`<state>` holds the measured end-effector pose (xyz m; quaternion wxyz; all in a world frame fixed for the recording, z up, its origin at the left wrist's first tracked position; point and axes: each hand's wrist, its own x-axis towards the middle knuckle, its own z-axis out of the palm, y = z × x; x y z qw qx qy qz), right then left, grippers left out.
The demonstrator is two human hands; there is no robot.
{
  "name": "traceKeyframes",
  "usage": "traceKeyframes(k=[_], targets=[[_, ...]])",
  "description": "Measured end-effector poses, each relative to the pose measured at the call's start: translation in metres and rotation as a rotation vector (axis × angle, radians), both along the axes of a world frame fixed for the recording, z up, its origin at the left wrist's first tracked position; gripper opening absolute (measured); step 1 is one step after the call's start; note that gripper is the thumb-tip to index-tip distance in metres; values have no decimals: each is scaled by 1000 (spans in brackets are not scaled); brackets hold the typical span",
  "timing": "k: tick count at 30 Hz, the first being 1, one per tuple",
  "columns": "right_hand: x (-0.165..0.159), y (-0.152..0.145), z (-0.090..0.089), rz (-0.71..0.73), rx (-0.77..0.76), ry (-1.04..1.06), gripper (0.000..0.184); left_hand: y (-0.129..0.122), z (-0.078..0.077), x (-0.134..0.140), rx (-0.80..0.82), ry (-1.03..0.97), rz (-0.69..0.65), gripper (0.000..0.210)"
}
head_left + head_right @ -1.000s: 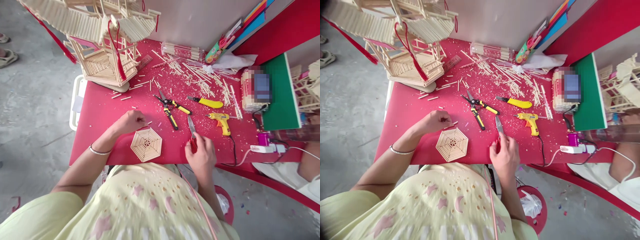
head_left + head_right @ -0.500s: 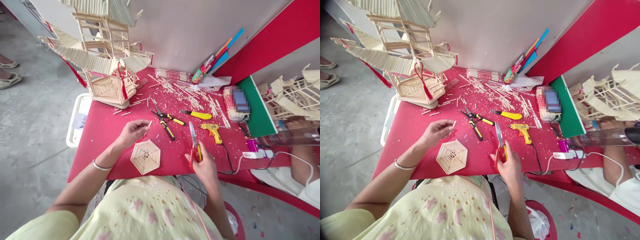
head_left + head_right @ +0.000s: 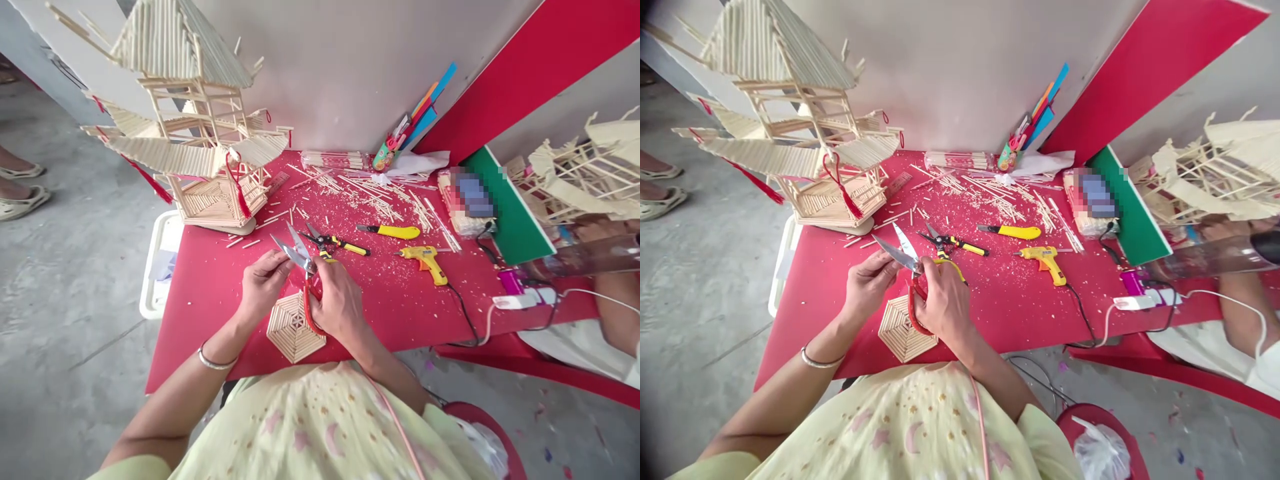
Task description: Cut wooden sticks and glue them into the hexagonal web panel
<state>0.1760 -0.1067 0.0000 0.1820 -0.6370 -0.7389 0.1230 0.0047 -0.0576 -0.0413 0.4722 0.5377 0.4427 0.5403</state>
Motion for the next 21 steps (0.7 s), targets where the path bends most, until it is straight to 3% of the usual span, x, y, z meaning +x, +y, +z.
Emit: traceKeyframes(k=[21], targets=[[-3, 2, -17, 41, 4, 141, 50, -4, 9, 14, 176, 136, 93, 11]])
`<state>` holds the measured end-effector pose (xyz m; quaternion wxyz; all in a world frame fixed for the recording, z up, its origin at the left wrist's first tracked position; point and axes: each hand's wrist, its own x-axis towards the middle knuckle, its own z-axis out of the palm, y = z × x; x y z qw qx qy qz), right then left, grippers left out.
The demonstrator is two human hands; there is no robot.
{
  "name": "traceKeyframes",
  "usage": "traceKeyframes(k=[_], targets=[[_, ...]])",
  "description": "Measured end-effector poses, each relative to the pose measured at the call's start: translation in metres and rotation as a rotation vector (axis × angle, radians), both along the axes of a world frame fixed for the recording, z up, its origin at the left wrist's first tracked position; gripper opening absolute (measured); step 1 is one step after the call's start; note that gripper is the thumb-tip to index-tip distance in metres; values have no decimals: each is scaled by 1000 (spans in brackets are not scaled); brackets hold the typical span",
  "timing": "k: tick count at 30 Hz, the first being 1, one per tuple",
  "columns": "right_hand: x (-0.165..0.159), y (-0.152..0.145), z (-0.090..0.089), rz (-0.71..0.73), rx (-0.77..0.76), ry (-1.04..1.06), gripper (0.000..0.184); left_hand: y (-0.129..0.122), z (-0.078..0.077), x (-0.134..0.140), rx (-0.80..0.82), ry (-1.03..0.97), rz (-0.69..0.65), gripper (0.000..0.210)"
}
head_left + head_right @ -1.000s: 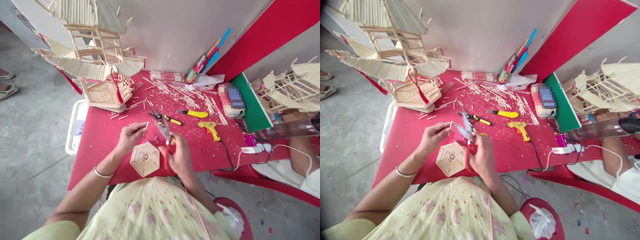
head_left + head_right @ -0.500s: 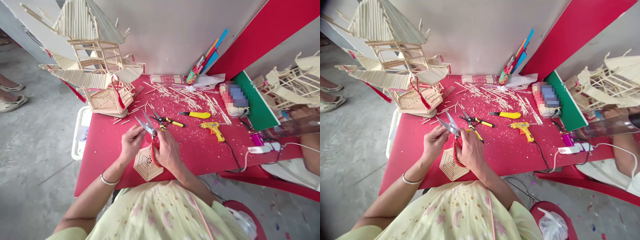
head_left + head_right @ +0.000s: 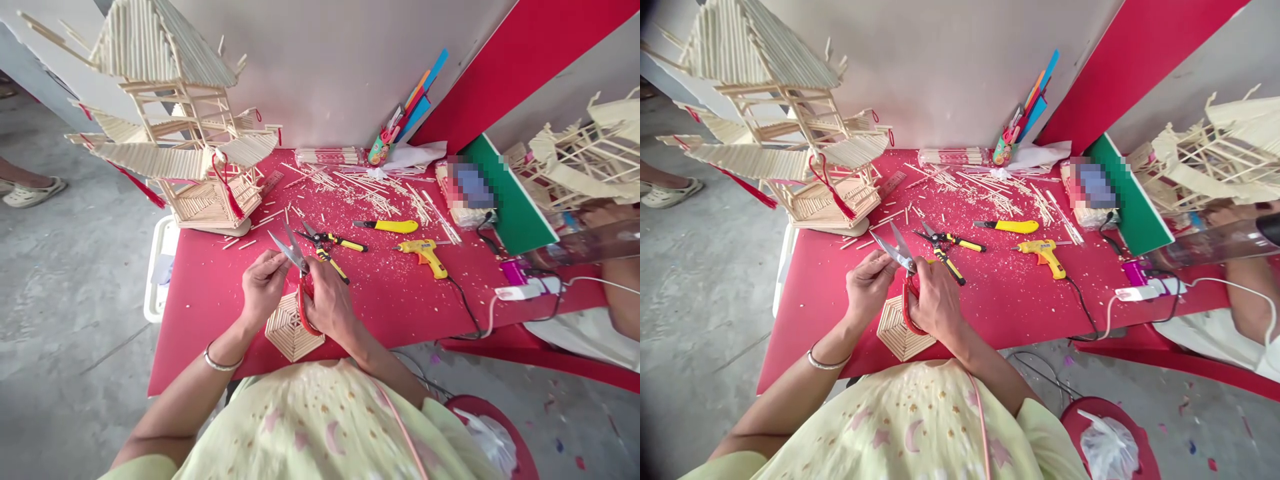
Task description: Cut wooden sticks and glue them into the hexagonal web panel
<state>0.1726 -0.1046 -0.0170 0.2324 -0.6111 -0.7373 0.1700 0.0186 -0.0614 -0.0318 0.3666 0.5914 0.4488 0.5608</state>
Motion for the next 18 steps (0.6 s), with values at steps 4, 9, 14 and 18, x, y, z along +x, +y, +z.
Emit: traceKeyframes(k=[4, 9, 14, 18], targets=[[-3, 2, -9, -22, -16, 20, 44, 0, -2, 1, 59, 8, 6, 9], [-4, 6, -17, -21, 11, 52, 40, -4, -5, 4, 48, -38, 55, 15], [-3, 8, -20, -37, -33, 81, 40, -5, -6, 4, 4, -47, 71, 15], [-2, 10, -15, -18, -66, 101, 47, -3, -3, 4, -18, -22, 85, 13]])
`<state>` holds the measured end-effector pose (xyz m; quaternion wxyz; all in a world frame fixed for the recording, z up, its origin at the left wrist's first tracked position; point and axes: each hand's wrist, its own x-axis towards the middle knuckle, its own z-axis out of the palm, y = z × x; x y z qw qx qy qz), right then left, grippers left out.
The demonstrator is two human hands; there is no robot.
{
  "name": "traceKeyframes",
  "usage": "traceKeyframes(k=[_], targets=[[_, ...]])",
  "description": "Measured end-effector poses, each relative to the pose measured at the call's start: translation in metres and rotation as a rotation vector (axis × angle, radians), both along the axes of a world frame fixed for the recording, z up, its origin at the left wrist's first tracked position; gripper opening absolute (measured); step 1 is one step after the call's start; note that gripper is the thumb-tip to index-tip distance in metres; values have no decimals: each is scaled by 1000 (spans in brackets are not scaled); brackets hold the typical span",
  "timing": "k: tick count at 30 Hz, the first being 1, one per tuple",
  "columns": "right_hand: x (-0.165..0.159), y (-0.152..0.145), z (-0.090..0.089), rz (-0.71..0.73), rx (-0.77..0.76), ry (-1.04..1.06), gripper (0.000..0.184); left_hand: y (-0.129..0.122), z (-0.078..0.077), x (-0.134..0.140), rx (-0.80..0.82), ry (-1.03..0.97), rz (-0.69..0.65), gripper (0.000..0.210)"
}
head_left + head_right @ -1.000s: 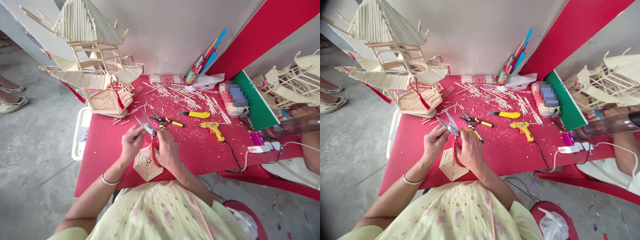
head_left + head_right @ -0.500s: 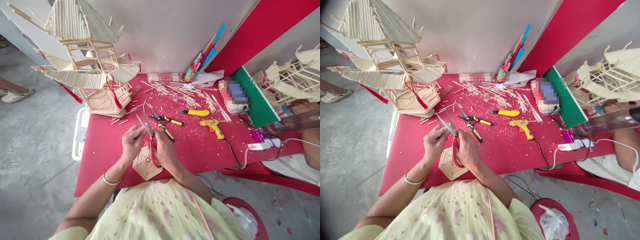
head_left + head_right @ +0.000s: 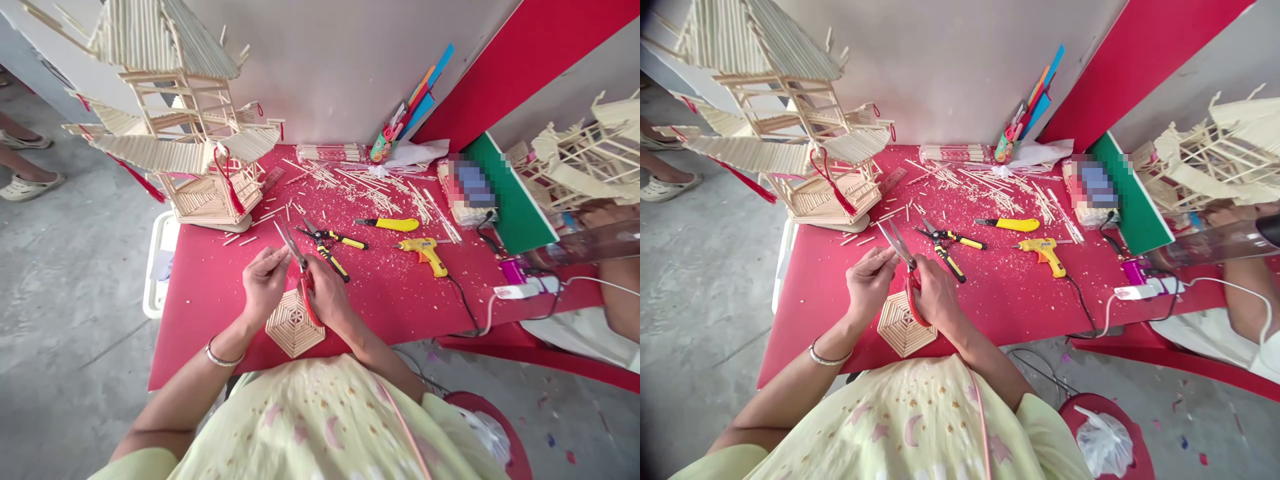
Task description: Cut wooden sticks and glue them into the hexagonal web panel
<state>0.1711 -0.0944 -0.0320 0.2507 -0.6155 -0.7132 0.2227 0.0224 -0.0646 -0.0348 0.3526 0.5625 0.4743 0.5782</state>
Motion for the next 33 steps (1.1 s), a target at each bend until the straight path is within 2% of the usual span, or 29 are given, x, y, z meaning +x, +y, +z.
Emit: traceKeyframes(k=[4, 8, 11, 14, 19, 24, 31, 33], targets=[[1, 2, 2, 1, -11, -8, 42, -1, 2, 0, -9, -5, 5, 15], [6, 0, -7, -64, -17, 17, 33, -1, -1, -2, -81, 10, -5, 22], [14, 0, -9, -25, -7, 83, 39, 2, -7, -6, -160, -41, -59, 27], [24, -1, -3, 49, 27, 84, 49, 7, -13, -13, -213, -90, -130, 27], [36, -4, 9, 109, 10, -10, 48, 13, -15, -26, -201, -29, -220, 20], [42, -6, 10, 127, 5, -99, 44, 15, -13, -32, -173, 48, -248, 19], [48, -13, 10, 104, 33, -101, 34, 16, -11, -30, -161, 87, -300, 22], [56, -20, 9, 55, 36, -108, 33, 18, -9, -32, -196, 111, -315, 22]])
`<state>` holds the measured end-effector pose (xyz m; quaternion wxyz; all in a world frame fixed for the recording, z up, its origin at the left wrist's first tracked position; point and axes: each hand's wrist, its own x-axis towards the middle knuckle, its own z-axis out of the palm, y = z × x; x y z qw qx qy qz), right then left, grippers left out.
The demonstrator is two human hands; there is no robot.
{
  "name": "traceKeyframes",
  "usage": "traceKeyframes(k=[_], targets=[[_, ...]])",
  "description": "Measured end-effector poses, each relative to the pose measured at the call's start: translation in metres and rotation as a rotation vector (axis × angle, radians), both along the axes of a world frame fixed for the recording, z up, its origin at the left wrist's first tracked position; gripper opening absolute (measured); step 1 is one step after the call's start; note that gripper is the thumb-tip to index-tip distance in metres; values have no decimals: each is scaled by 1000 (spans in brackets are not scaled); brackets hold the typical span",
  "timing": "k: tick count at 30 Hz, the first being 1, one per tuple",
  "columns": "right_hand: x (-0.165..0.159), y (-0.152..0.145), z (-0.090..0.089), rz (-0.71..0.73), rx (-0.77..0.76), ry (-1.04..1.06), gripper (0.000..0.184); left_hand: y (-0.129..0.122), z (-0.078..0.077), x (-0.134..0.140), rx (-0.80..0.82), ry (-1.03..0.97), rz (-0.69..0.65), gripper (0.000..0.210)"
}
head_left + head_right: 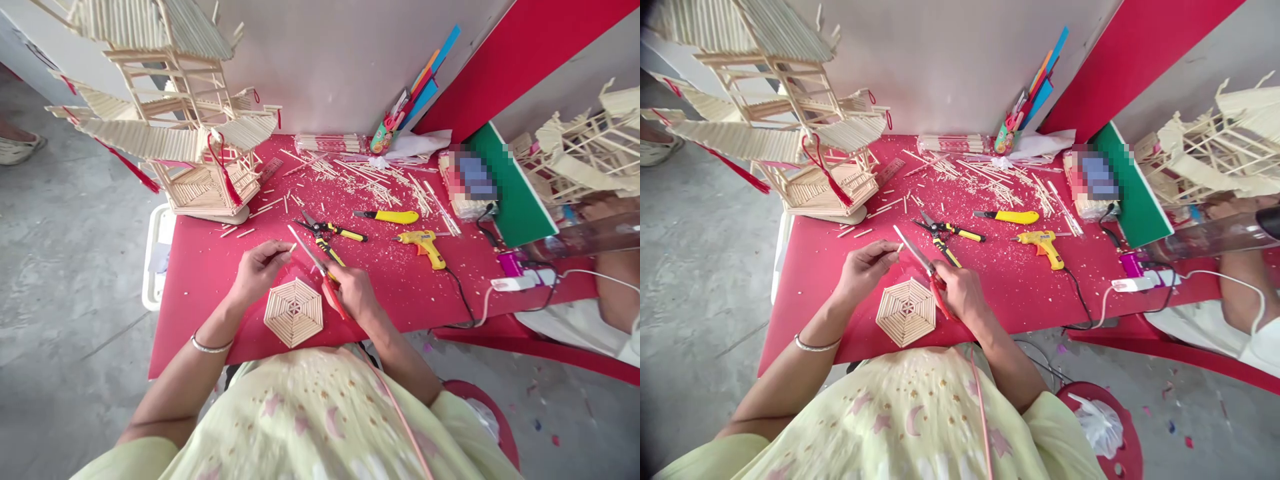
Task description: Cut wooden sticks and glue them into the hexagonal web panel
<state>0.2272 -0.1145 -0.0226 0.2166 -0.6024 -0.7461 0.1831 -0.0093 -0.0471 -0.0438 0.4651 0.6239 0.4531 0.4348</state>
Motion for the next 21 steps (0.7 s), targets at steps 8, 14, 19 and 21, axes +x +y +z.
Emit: traceKeyframes(k=[8, 14, 19, 21], targets=[[80, -62, -24, -534, 3, -512, 56, 12, -8, -22, -171, 381, -251, 16], [89, -89, -2, -364, -99, -695, 47, 15, -2, -19, -285, 558, -333, 10], [45, -59, 12, -305, 180, -377, 34, 14, -6, -16, -263, 608, -351, 14], [22, -44, 0, -133, 211, -164, 30, 14, -7, -17, -259, 615, -369, 15]])
